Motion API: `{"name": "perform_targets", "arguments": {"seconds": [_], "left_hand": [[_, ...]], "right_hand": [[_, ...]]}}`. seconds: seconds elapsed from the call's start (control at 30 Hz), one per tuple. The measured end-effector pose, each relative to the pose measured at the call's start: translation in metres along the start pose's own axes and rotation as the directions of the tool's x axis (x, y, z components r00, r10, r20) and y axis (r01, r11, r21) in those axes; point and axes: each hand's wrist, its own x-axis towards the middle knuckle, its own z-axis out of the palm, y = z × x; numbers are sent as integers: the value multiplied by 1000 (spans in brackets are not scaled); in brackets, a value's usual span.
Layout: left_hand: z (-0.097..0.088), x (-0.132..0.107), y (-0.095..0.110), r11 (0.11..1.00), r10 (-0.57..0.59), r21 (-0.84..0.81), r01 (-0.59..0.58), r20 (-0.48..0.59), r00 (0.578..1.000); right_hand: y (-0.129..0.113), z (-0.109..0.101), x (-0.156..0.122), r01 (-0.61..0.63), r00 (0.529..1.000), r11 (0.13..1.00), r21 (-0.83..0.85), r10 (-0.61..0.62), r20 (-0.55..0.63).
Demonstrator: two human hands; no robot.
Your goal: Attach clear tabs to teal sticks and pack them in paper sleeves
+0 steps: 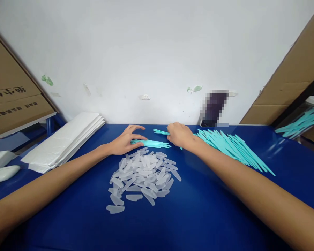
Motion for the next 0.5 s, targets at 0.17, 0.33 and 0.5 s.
{"name": "perform_targets", "arguments": {"seconds": [0.17, 0.33, 0.5], "left_hand": [[-2, -4, -3, 998, -56, -23, 53, -109, 992], [-2, -3, -16, 991, -124, -75, 107, -265, 956], [-4, -3, -22, 965, -249, -177, 192, -406, 879]], "right_hand": [[-4, 5, -1, -82, 995, 996, 37, 84, -48], [-3, 12, -4, -103, 993, 995, 14, 104, -60], [-7, 18, 13, 147, 986, 967, 211, -125, -114]]}}
